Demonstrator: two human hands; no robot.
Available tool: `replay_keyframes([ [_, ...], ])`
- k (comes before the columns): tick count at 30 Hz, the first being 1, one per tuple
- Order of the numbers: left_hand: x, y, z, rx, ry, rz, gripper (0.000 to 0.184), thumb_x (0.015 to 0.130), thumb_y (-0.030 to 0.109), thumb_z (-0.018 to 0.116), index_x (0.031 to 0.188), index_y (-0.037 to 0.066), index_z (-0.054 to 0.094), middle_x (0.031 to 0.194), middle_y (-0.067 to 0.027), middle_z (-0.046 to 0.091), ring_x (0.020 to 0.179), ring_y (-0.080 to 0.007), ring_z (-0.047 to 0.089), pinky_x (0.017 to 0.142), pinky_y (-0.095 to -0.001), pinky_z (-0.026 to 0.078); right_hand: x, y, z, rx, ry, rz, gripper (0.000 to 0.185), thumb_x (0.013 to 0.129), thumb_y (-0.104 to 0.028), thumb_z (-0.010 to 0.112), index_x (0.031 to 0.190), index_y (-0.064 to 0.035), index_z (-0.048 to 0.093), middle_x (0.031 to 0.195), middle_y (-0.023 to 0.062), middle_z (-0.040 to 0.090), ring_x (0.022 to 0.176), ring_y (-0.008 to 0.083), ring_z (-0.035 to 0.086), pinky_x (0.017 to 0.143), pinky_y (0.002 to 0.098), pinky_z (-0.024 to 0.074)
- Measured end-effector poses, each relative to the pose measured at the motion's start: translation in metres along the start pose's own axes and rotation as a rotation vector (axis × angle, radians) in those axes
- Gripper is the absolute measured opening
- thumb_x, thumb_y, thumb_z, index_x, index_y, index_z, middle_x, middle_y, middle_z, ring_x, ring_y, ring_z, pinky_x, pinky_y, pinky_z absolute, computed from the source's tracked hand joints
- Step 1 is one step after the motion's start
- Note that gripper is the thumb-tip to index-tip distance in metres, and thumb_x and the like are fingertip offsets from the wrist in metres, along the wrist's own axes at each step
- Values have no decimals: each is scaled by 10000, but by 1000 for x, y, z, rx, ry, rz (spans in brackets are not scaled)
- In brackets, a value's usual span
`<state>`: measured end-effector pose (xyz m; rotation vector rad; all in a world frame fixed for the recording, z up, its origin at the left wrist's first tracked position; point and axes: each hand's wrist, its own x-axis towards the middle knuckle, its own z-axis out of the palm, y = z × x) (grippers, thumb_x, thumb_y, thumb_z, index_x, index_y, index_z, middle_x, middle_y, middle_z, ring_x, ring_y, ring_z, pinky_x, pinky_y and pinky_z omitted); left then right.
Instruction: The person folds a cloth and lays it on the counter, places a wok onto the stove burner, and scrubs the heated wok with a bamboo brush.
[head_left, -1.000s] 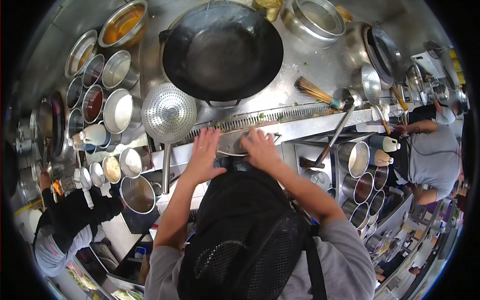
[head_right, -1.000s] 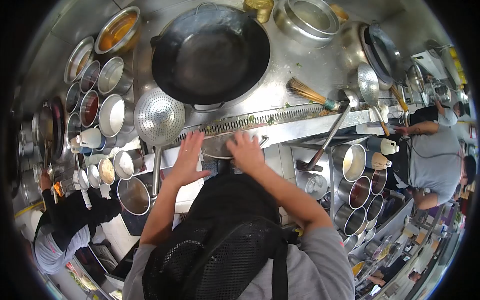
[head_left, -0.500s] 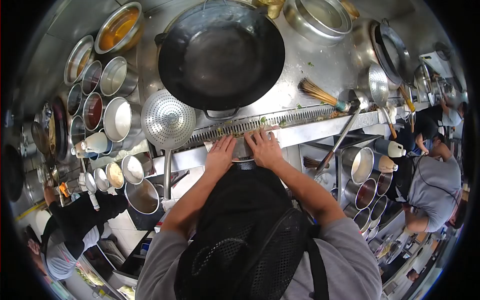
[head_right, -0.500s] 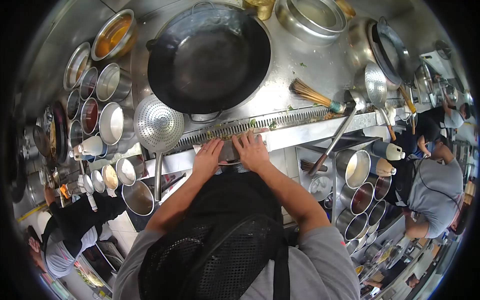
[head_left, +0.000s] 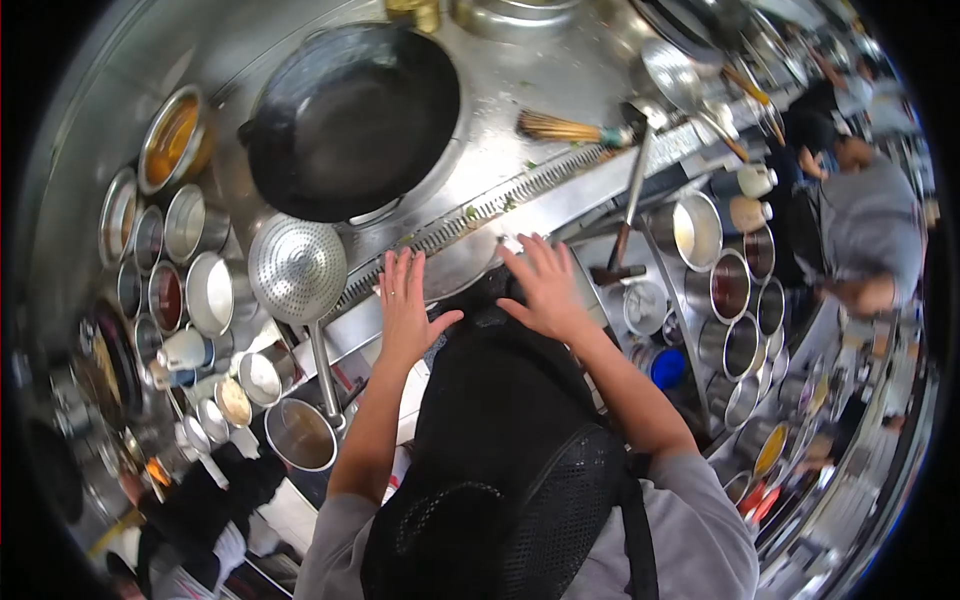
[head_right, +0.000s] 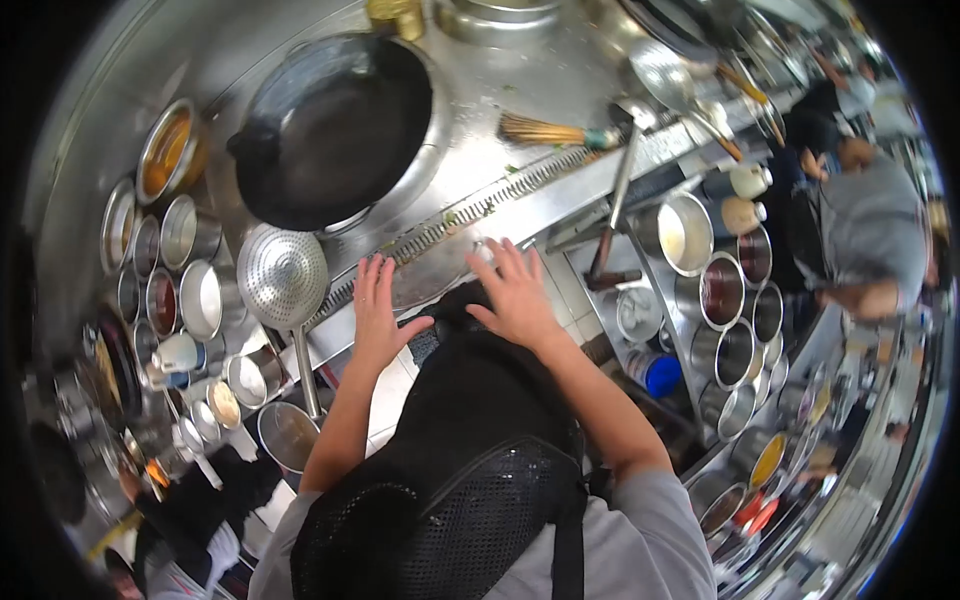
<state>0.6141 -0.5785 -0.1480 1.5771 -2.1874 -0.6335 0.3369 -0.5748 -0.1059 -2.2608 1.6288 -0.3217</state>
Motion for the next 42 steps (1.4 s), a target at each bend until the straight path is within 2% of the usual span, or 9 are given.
replay_keyframes([
  [7, 10, 76, 19, -131, -44, 394, 822, 803, 313, 911, 1483, 32, 544, 1616, -190, 427, 1559, -453, 312, 1258, -563, 295, -224, 55, 11, 50, 98, 484, 620, 842, -325, 852, 1389, -105, 659, 1469, 242, 571, 1310, 442, 592, 1099, 519, 488],
  [13, -23, 131, 83, -225, -227, 540, 634, 879, 141, 838, 1431, -13, 570, 1561, -232, 488, 1479, -447, 423, 1238, -531, 324, -309, 13, -1, 259, 246, 614, 508, 858, -313, 825, 1305, -107, 699, 1496, 244, 534, 1436, 429, 480, 1161, 542, 425],
  [18, -68, 198, 166, -181, -603, 851, 557, 892, 141, 826, 1382, 3, 602, 1478, -230, 564, 1441, -451, 474, 1216, -516, 356, -444, 6, -17, 551, 607, 694, 529, 909, -310, 787, 1364, -73, 658, 1478, 217, 553, 1352, 422, 560, 1139, 482, 467],
  [23, -137, 369, 202, -189, -857, 1111, 485, 889, 119, 823, 1330, 33, 642, 1445, -197, 599, 1422, -431, 509, 1193, -494, 397, -622, -68, -66, 375, 899, 1011, 412, 973, -261, 721, 1319, -47, 656, 1357, 153, 627, 1231, 380, 633, 1029, 473, 529],
  [26, -181, 468, 228, -242, -925, 1289, 474, 867, 95, 833, 1306, 37, 663, 1442, -177, 609, 1412, -421, 529, 1170, -488, 431, -707, -130, -103, 55, 1183, 1277, 291, 956, -183, 743, 1204, -33, 711, 1131, 155, 712, 1068, 356, 689, 931, 433, 568],
  [30, -262, 590, 247, -449, -1069, 1644, 465, 856, 56, 825, 1298, 39, 679, 1444, -164, 616, 1428, -388, 531, 1163, -481, 441, -791, -186, -98, -317, 1497, 1700, 225, 918, 28, 729, 1141, -6, 732, 1056, 151, 715, 920, 309, 707, 811, 394, 578],
  [35, -368, 696, 264, -652, -1228, 1964, 514, 832, 129, 869, 1295, 40, 665, 1517, -184, 537, 1465, -446, 466, 1179, -526, 418, -821, -193, -103, -357, 1508, 1806, 225, 918, 46, 700, 1138, 8, 728, 1076, 166, 720, 969, 332, 716, 839, 406, 584],
  [38, -406, 718, 291, -618, -1282, 1956, 543, 807, 152, 895, 1275, 50, 641, 1563, -188, 475, 1484, -449, 431, 1185, -535, 409, -829, -159, -115, -254, 1399, 1709, 222, 911, 43, 688, 1129, 22, 723, 1094, 188, 721, 1011, 377, 713, 869, 440, 582],
  [42, -410, 714, 321, -665, -1322, 1991, 527, 780, 156, 916, 1207, 72, 619, 1576, -191, 449, 1471, -445, 427, 1189, -549, 388, -855, -76, -110, 259, 691, 1911, 334, 855, 34, 712, 1188, 16, 740, 1188, 225, 724, 1160, 400, 694, 957, 458, 584],
])
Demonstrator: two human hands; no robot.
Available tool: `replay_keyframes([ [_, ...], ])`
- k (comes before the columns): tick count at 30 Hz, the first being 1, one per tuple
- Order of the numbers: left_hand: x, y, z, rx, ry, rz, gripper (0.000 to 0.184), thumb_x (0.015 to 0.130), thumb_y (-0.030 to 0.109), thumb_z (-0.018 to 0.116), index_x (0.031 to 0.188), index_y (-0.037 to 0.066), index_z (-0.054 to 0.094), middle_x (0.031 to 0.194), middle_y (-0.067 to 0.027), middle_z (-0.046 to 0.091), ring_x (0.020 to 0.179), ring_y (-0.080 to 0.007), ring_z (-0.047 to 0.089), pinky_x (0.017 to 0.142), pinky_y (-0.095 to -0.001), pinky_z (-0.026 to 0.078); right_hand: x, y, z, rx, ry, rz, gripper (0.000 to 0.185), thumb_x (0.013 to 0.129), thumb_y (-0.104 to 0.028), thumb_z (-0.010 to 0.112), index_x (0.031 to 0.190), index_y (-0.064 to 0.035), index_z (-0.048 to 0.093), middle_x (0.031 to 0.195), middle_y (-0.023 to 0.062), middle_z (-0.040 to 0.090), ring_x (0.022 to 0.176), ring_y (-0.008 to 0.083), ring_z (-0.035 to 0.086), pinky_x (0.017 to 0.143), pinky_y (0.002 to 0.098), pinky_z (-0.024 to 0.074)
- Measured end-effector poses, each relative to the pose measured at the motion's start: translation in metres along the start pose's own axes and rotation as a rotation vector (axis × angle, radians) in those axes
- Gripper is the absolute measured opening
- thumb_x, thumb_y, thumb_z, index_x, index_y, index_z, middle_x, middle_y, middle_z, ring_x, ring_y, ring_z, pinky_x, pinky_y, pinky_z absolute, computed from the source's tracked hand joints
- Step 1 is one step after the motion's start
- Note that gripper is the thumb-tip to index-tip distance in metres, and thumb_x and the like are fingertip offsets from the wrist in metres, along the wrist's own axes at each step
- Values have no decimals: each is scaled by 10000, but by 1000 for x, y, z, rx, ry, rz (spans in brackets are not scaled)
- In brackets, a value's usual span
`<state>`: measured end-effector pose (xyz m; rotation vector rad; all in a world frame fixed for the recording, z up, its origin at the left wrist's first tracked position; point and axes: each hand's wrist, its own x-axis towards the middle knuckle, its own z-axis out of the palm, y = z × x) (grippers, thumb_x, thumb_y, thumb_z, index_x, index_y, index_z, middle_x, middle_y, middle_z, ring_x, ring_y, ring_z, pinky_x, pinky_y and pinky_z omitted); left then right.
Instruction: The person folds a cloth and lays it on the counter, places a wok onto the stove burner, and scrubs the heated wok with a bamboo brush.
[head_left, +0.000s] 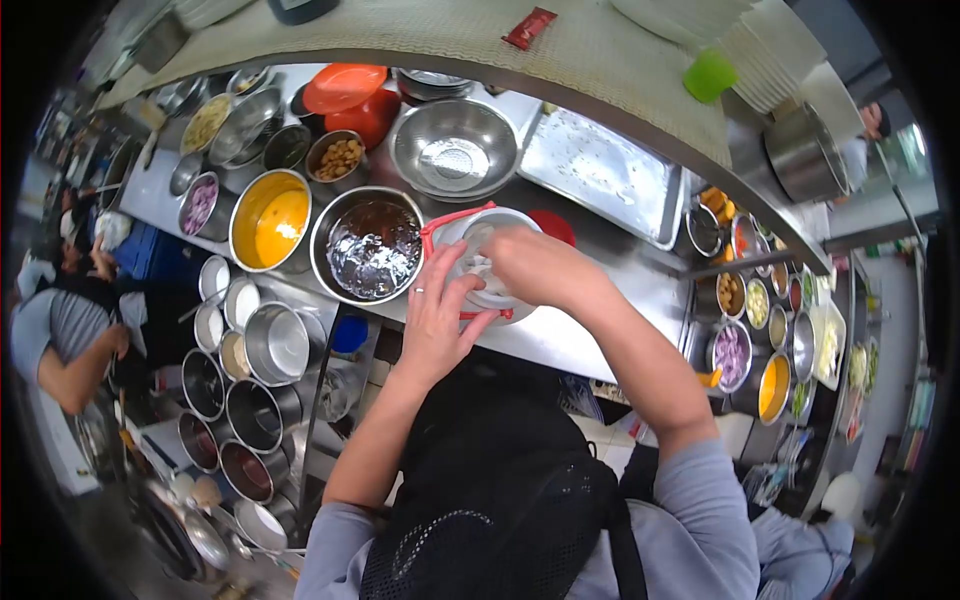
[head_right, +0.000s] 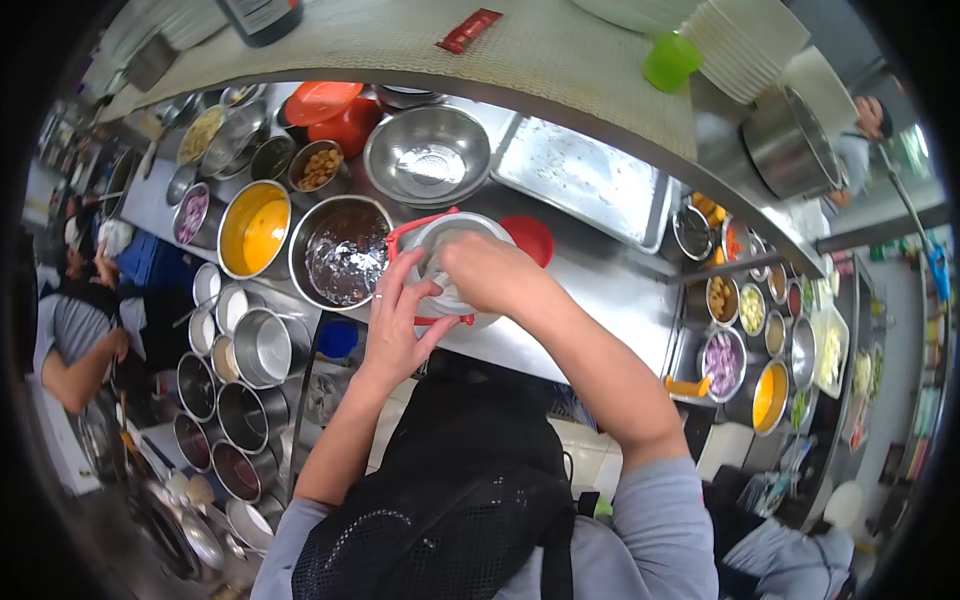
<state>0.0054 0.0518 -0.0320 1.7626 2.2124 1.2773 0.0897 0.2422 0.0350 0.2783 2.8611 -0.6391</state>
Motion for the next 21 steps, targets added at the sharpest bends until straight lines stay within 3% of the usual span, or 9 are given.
replay_keyframes([
  [1, -2, -2, 2, -30, -13, 12, 527, 780, 156, 916, 1207, 72, 619, 1576, -191, 449, 1471, -445, 427, 1189, -549, 388, 20, -4, 3, -63, -187, 99, 362, 842, 8, 738, 1204, -1, 747, 1196, 218, 728, 1189, 392, 691, 975, 466, 582],
  [8, -4, -21, 7, -88, 52, 31, 523, 801, 255, 893, 1236, 142, 625, 1608, -129, 445, 1469, -409, 424, 1142, -554, 363, 67, 1, 38, -307, -466, 180, 520, 802, -162, 842, 1300, -72, 720, 1436, 213, 615, 1245, 404, 672, 1025, 489, 566],
  [10, -5, -23, 6, -95, 56, 35, 536, 775, 210, 922, 1210, 119, 623, 1589, -163, 453, 1462, -436, 430, 1172, -561, 369, 58, 7, 35, -172, -416, 174, 595, 812, -166, 834, 1381, -102, 673, 1510, 221, 547, 1262, 423, 656, 1026, 492, 566],
  [11, -6, -24, 8, -104, 58, 39, 562, 780, 212, 921, 1239, 118, 610, 1598, -162, 447, 1460, -437, 430, 1176, -558, 366, 44, 13, 32, -65, -247, 127, 569, 825, -148, 798, 1375, -114, 659, 1454, 200, 597, 1238, 425, 665, 1016, 507, 568],
  [12, -6, -25, 8, -111, 49, 42, 562, 780, 212, 921, 1239, 118, 610, 1598, -162, 447, 1460, -437, 430, 1176, -558, 366, 34, 11, 22, -59, -247, 137, 569, 825, -148, 798, 1375, -114, 659, 1454, 200, 597, 1238, 425, 665, 1016, 507, 568],
  [15, -6, -26, 9, -114, 48, 70, 640, 773, 200, 931, 1283, 103, 556, 1594, -171, 452, 1455, -438, 434, 1175, -558, 368, 4, -17, -16, 56, -69, 228, 486, 803, -102, 760, 1276, -83, 650, 1380, 183, 641, 1197, 434, 675, 983, 521, 574],
  [17, -4, -28, 10, -191, 69, 88, 647, 805, 245, 905, 1311, 117, 523, 1599, -146, 463, 1446, -423, 451, 1113, -554, 388, -12, -30, -22, 77, 32, 298, 447, 738, -48, 714, 1159, -35, 565, 1265, 186, 663, 1095, 455, 673, 872, 557, 556],
  [21, -1, -23, 8, -175, 24, 133, 745, 743, 160, 953, 1304, 85, 468, 1574, -212, 467, 1405, -447, 481, 1141, -564, 403, -39, -33, -10, 67, 222, 308, 402, 718, -34, 717, 1105, -60, 611, 1269, 173, 666, 1107, 427, 680, 884, 515, 584],
])
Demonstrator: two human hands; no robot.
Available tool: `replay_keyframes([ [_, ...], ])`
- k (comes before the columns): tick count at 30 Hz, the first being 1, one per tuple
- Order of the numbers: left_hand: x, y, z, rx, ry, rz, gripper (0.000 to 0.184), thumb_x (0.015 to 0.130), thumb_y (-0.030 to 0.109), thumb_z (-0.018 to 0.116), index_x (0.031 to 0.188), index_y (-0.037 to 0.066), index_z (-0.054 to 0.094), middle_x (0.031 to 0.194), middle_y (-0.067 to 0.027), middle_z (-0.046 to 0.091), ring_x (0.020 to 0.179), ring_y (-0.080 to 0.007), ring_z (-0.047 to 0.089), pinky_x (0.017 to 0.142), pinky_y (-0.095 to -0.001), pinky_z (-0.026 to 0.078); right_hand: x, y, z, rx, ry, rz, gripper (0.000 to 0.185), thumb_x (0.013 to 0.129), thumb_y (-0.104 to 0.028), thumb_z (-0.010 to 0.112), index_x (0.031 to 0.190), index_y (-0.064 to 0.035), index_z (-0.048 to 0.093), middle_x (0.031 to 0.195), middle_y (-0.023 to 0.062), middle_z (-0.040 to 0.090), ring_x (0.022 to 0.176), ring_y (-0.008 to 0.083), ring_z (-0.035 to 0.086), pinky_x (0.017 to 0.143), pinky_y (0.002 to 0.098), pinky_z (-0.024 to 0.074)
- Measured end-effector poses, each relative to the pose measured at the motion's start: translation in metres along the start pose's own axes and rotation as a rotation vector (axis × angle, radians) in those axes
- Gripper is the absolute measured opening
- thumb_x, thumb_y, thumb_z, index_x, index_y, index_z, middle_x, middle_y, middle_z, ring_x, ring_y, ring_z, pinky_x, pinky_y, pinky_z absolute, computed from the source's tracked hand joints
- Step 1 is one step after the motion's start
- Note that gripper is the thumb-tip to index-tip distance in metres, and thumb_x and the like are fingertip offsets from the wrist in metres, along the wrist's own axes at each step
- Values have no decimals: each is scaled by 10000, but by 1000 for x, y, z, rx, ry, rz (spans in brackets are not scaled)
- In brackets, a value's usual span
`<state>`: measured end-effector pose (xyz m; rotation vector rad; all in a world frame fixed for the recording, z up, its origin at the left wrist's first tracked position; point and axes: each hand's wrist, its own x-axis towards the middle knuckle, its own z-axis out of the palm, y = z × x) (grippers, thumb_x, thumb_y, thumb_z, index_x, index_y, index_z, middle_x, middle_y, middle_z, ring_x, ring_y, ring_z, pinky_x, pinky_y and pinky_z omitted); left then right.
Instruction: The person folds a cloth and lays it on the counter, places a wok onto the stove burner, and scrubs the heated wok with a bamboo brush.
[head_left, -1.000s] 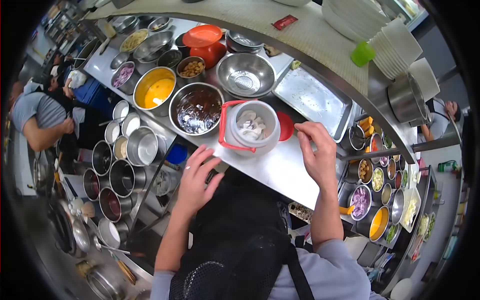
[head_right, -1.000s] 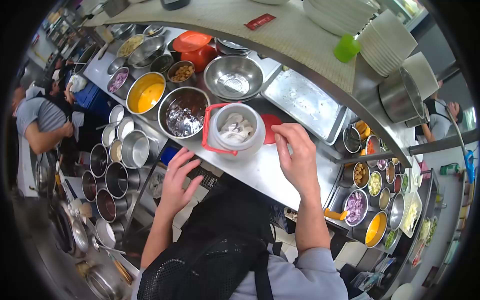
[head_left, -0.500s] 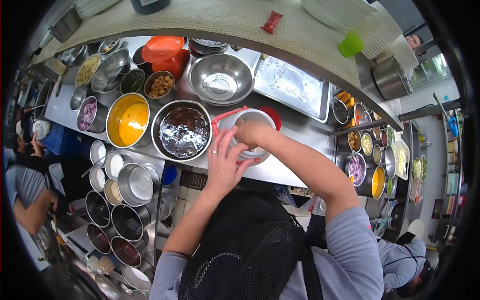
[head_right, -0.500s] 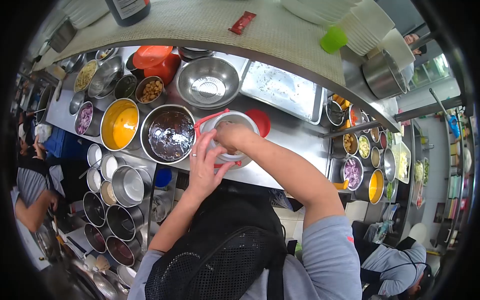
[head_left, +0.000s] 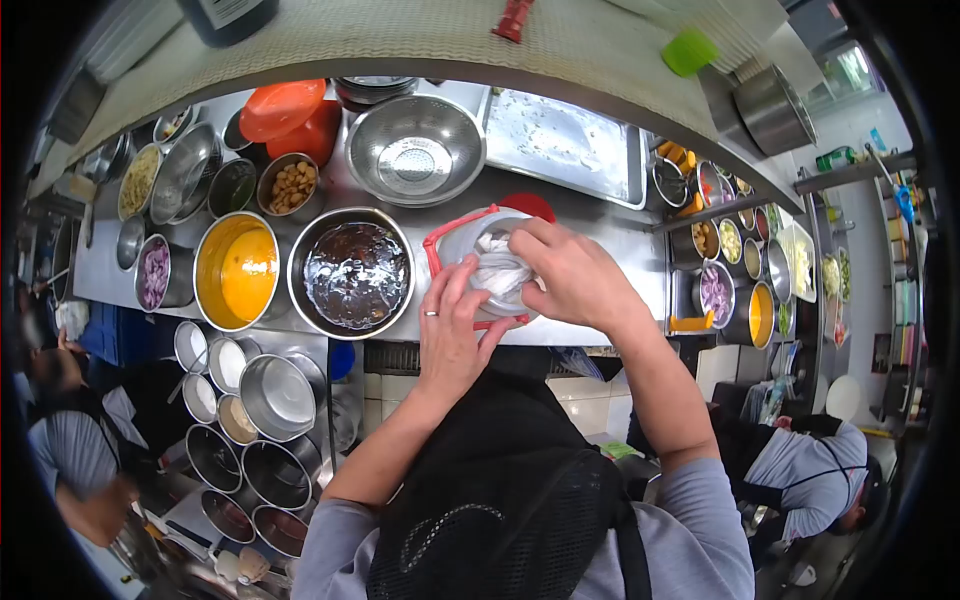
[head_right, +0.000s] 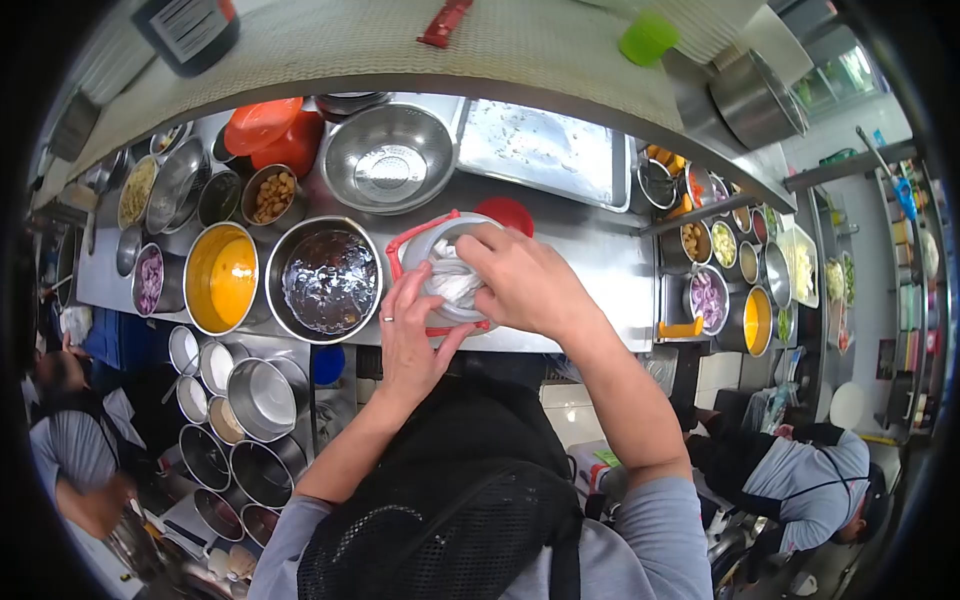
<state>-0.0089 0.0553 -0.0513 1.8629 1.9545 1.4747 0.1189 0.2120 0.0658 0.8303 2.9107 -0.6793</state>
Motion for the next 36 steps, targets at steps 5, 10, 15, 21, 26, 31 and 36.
replay_keyframes([
  [5, 0, 1, 7, 11, 29, -30, 799, 736, 161, 963, 1319, 59, 427, 1549, -279, 473, 1360, -463, 519, 1126, -561, 418, -26, 19, -8, 31, 552, -205, 447, 670, -68, 771, 1083, -50, 600, 1198, 143, 647, 1074, 386, 602, 911, 483, 551],
  [10, 6, 16, 0, 55, -15, -43, 825, 752, 135, 944, 1395, 53, 433, 1540, -233, 489, 1359, -462, 511, 1136, -555, 412, -91, 55, -23, 592, 848, 81, 532, 798, -82, 760, 1269, -12, 521, 1140, 156, 661, 1049, 240, 673, 923, 373, 549],
  [15, 33, 41, -23, 173, 13, -20, 573, 814, 82, 882, 1290, 25, 569, 1448, -224, 570, 1331, -437, 544, 1112, -532, 441, -155, 146, 6, 912, 873, 228, 492, 884, -174, 734, 1293, -21, 508, 1125, 61, 628, 1020, 127, 608, 895, 284, 510],
  [21, 101, 55, -1, 264, -462, -133, 225, 945, 74, 711, 1156, 12, 663, 1154, -225, 721, 1069, -401, 702, 907, -471, 552, -204, 229, 59, 1245, 921, 331, 444, 927, -118, 721, 1300, -6, 508, 1154, 75, 649, 1049, 143, 615, 946, 297, 493],
  [26, 141, -10, 84, 769, -1355, -336, 365, 802, 186, 749, 1117, 2, 766, 1130, -231, 759, 1083, -411, 719, 954, -466, 567, -206, 273, 92, 1230, 912, 451, 406, 966, -100, 738, 1288, -9, 509, 1145, 76, 650, 1031, 132, 611, 922, 295, 501],
  [31, 139, -27, 110, 1020, -1758, -382, 394, 796, 193, 763, 1145, 10, 760, 1153, -235, 753, 1106, -404, 715, 971, -460, 563, -211, 302, 138, 1057, 904, 616, 437, 954, -157, 786, 1264, 2, 521, 1064, 82, 655, 954, 128, 613, 838, 301, 517],
  [36, 149, -18, 105, 1045, -1745, -388, 425, 791, 199, 776, 1173, 17, 755, 1176, -239, 748, 1128, -398, 711, 987, -453, 560, -226, 315, 148, 1007, 928, 732, 473, 929, -232, 815, 1209, 28, 538, 1005, 82, 639, 875, 141, 584, 787, 308, 506],
])
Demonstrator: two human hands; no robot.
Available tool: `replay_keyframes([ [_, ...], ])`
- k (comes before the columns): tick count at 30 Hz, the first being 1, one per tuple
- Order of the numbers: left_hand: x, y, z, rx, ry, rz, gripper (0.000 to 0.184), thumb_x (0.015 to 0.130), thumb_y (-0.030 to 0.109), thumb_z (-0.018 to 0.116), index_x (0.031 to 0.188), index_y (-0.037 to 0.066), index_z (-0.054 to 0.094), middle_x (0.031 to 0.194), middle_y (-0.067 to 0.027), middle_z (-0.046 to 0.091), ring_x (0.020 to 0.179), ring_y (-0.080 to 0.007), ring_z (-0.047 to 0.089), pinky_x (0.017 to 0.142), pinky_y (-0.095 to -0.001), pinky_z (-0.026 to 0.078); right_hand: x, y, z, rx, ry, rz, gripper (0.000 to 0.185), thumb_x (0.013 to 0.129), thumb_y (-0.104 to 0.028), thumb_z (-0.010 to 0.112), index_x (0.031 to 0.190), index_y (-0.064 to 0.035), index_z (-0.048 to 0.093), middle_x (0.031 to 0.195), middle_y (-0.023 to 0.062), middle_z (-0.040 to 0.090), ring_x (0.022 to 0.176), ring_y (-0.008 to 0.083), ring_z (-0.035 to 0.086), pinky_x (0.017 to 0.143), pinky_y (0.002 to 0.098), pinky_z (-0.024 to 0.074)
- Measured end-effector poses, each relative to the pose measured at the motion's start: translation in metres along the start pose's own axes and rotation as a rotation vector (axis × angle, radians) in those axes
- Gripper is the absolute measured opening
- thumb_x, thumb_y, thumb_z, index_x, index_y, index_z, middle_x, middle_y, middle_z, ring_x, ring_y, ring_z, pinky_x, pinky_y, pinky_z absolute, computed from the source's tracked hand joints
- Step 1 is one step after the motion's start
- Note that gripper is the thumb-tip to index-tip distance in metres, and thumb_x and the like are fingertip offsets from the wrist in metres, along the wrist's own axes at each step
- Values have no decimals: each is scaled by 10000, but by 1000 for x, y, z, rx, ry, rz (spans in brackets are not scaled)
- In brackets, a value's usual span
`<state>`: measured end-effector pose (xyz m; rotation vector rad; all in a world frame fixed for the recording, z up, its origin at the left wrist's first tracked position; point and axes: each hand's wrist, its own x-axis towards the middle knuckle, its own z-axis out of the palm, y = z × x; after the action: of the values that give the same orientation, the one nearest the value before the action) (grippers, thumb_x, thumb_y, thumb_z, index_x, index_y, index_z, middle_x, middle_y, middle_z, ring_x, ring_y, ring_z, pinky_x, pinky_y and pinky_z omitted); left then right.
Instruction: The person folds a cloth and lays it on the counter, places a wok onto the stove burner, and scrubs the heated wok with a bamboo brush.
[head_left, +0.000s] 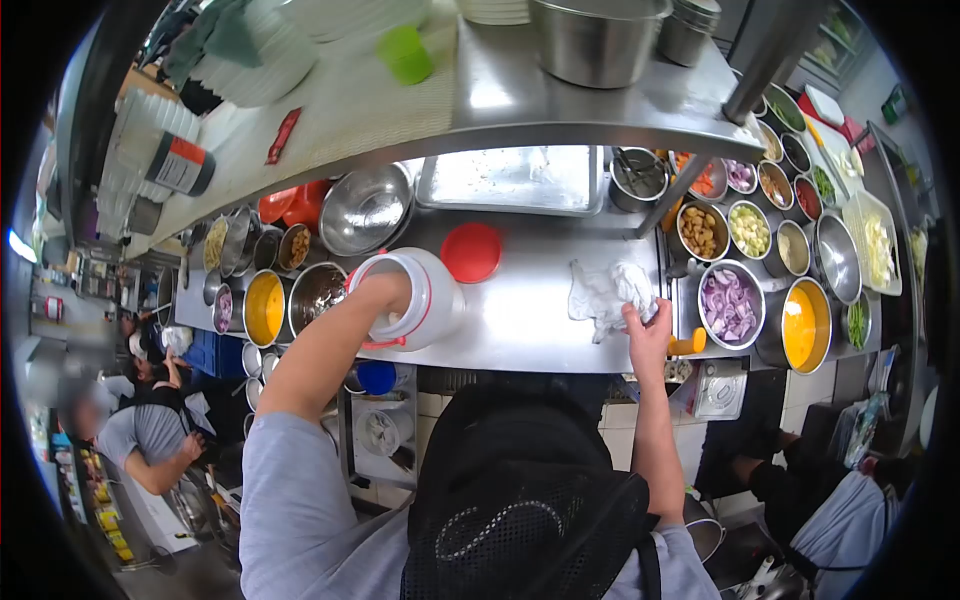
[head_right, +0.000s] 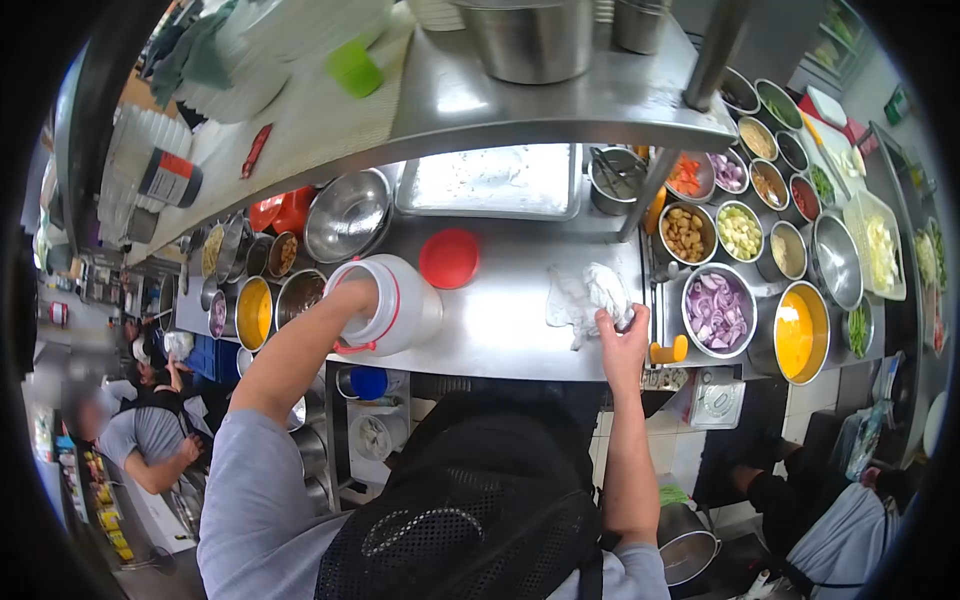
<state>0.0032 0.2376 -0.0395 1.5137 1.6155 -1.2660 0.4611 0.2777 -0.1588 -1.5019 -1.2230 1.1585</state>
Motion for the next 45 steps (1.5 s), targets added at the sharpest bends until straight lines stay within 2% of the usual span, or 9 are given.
replay_keyframes([
  [19, -218, 2, -15, -479, 1062, -105, 378, 792, 92, 723, 1160, 22, 669, 1149, -214, 643, 1061, -445, 676, 917, -504, 560, -21, -41, 122, 704, -651, 452, 451, 977, -207, 775, 1233, -45, 441, 1096, 159, 676, 890, 239, 741, 742, 415, 650],
  [23, -274, 22, -7, -589, 1309, -89, 359, 797, 22, 696, 1155, 25, 668, 1066, -176, 594, 997, -389, 648, 887, -456, 532, -27, -12, 152, 242, -813, 386, 569, 991, -360, 752, 1337, 13, 498, 1192, 196, 663, 1004, 278, 718, 886, 426, 604],
  [27, -279, 56, 14, -744, 1420, 163, 438, 761, 43, 758, 1197, 63, 719, 1104, -98, 590, 1076, -263, 611, 980, -366, 490, -44, -84, 117, -229, -817, -142, 763, 998, -526, 710, 1469, 41, 513, 1473, 241, 541, 1197, 308, 655, 1015, 395, 542],
  [31, -242, 94, 50, -972, 1329, 502, 382, 812, 80, 817, 1187, 67, 739, 1166, -93, 627, 1138, -264, 634, 991, -380, 501, -65, -160, 101, 707, -1344, 319, 744, 1021, -536, 685, 1544, -46, 485, 1524, 199, 495, 1296, 293, 618, 1013, 439, 560],
  [34, -202, 123, 87, -1457, 1357, 614, 333, 896, 116, 818, 1204, 56, 706, 1159, -59, 653, 1108, -192, 640, 974, -343, 508, -84, -173, 104, 528, -1520, 443, 507, 1066, -417, 660, 1402, -49, 567, 1329, 143, 626, 1149, 243, 663, 958, 424, 571],
  [37, -154, 156, 138, -2362, 1189, 750, 238, 938, 118, 811, 1115, 68, 660, 1103, -26, 668, 1047, -119, 649, 909, -282, 527, -132, -164, 137, 109, -1221, -341, 306, 1083, -289, 652, 1224, -22, 603, 1121, 110, 678, 1015, 183, 637, 917, 351, 523],
  [40, -164, 165, 178, -2790, 1417, 720, 196, 949, 57, 779, 961, 87, 586, 990, -28, 666, 950, -125, 668, 836, -288, 543, -208, -178, 149, -43, -1255, -578, 333, 1055, -264, 686, 1235, -7, 575, 1133, 115, 656, 1015, 197, 618, 919, 323, 494],
  [43, -220, 168, 261, -2816, 1694, 724, 296, 963, -8, 723, 869, 110, 468, 892, -16, 591, 902, -134, 674, 820, -323, 553, -271, -165, 170, -76, -1520, -542, 489, 1006, -350, 762, 1269, -12, 524, 1190, 122, 627, 1066, 228, 622, 971, 360, 508],
  [45, -275, 177, 320, -2683, 2030, 827, 321, 965, -17, 703, 855, 118, 433, 885, -13, 538, 869, -136, 662, 823, -322, 545, -310, -146, 209, 291, -1982, 50, 688, 946, -611, 704, 1314, -62, 511, 1289, 170, 617, 1136, 305, 665, 945, 476, 586],
])
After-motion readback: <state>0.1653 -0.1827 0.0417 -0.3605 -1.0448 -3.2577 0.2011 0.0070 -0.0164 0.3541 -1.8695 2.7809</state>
